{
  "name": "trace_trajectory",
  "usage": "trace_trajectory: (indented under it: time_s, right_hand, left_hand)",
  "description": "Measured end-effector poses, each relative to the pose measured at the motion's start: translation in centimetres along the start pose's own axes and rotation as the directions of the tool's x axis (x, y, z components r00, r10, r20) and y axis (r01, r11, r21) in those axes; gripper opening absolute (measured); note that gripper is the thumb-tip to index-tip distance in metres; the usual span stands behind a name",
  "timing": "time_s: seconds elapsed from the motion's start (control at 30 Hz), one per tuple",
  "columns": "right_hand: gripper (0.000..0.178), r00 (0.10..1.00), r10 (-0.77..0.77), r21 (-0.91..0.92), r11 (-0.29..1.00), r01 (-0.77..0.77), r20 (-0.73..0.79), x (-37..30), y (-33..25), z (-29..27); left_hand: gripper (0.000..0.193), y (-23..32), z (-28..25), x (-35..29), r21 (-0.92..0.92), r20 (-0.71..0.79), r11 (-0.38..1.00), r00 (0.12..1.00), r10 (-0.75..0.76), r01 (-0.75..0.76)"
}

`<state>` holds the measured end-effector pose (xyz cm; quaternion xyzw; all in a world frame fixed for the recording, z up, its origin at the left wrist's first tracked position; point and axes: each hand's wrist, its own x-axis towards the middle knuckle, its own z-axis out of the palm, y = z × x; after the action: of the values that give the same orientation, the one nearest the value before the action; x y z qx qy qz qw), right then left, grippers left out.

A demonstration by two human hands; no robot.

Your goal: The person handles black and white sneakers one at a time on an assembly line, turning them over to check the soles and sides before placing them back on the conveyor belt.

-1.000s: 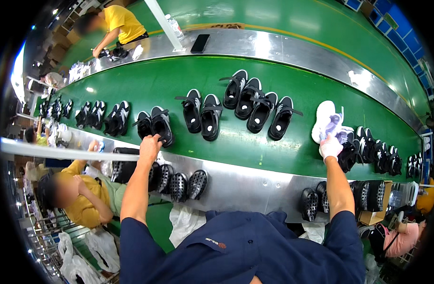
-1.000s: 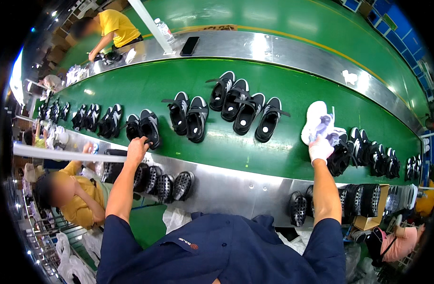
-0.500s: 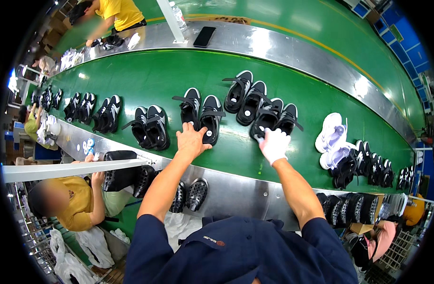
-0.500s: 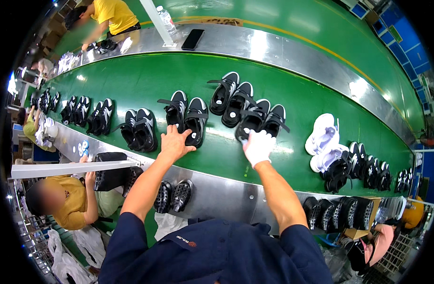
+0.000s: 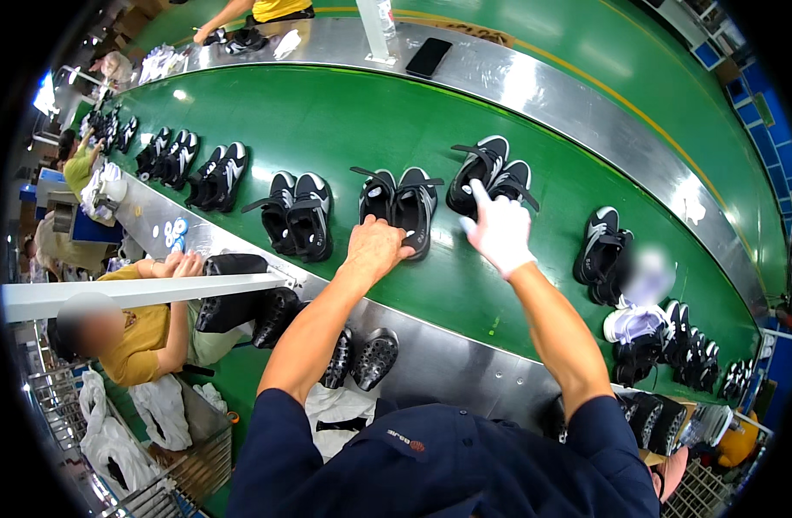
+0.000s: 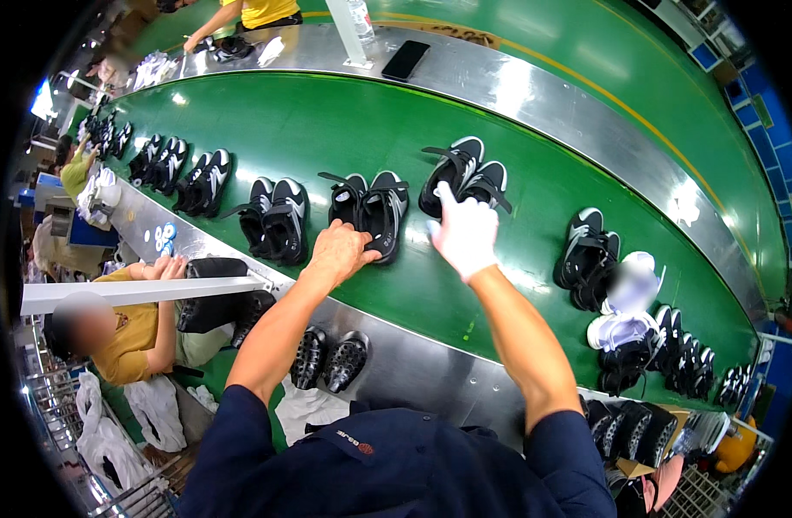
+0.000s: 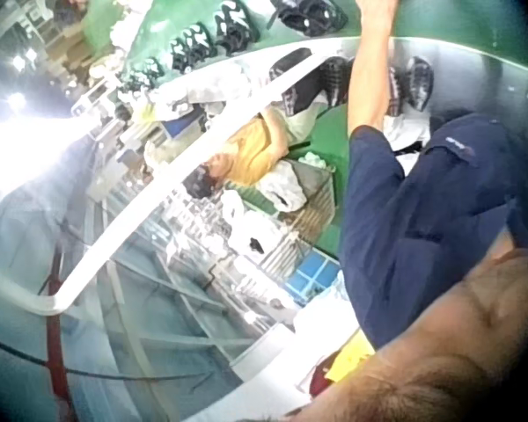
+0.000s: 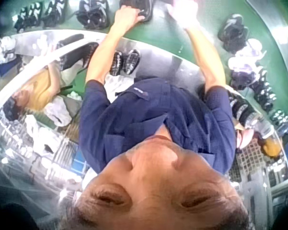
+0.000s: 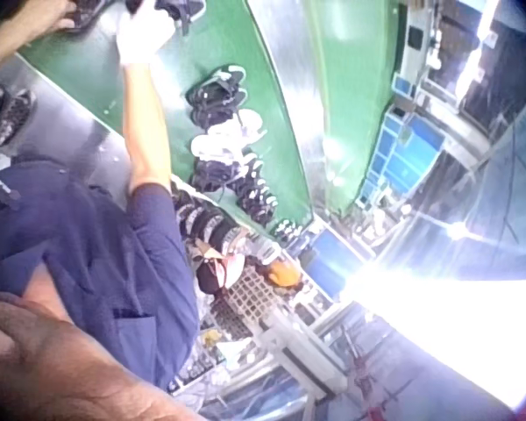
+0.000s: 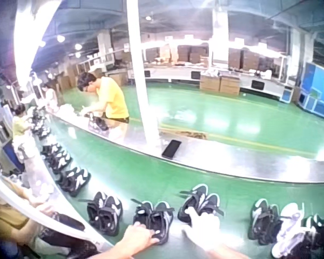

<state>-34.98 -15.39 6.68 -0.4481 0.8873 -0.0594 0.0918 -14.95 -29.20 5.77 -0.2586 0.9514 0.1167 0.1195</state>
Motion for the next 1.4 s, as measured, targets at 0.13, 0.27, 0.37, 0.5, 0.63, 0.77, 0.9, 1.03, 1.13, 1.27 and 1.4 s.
trace_trajectory:
  time_s: [0.13,0.27,0.37,0.5,0.63,0.77,0.9,1.03,1.13,1.27,1.4]
  right_hand:
    - [0.043,0.995,0.092,0.020,0.995,-0.093,0.038,3.8,-0.8,5.7]
    - [0.038,0.996,-0.073,-0.134,0.989,0.065,-0.055,0.5,2.9,5.0]
    - [0.036,0.988,0.146,-0.131,0.982,-0.138,0.054,-3.6,7.7,3.4]
    - [0.041,0.997,0.051,-0.192,0.981,-0.040,0.052,-11.0,14.8,1.5]
    - [0.036,0.995,0.030,0.215,0.977,-0.008,-0.098,-21.9,11.6,-3.4]
    - [0.017,0.878,0.384,0.465,0.857,-0.224,-0.285,-37.3,9.2,-5.3]
    - [0.025,0.578,0.707,0.430,0.707,-0.561,-0.408,-50.3,12.5,-1.3]
    - [0.042,0.581,0.735,0.371,0.678,-0.634,-0.350,-54.1,14.1,3.0]
    - [0.056,0.671,0.661,0.204,0.746,-0.634,-0.334,-52.3,12.5,3.6]
    - [0.051,0.677,0.653,0.239,0.756,-0.609,-0.339,-52.9,13.0,5.5]
    - [0.045,0.682,0.582,0.294,0.813,-0.503,-0.443,-53.7,13.1,3.4]
  left_hand:
    - [0.040,1.0,-6.1,-3.0,-0.063,0.017,0.996,0.998,0.062,-0.060]
    - [0.039,2.0,-8.5,-5.9,-0.147,-0.008,0.987,0.998,0.062,-0.062]
    - [0.038,4.4,-9.4,-7.5,-0.189,-0.031,0.975,0.994,0.109,-0.113]
    - [0.035,11.3,-9.2,-11.6,-0.216,-0.092,0.934,0.958,0.272,-0.285]
    - [0.035,17.5,-1.6,-16.6,-0.165,0.043,0.925,0.934,0.355,-0.343]
    - [0.035,21.4,9.3,-21.9,-0.088,0.185,0.964,0.947,0.262,-0.250]
    - [0.059,21.7,9.7,-24.5,-0.221,0.261,0.948,0.923,0.283,-0.229]
    - [0.051,22.0,6.7,-25.4,-0.127,0.092,0.934,0.934,0.345,-0.333]
    - [0.040,23.1,4.6,-25.6,-0.202,0.028,0.896,0.912,0.408,-0.395]
    - [0.029,24.9,5.1,-26.0,-0.301,-0.054,0.835,0.882,0.467,-0.461]
    - [0.030,27.2,5.9,-25.6,-0.433,-0.110,0.752,0.857,0.503,-0.497]
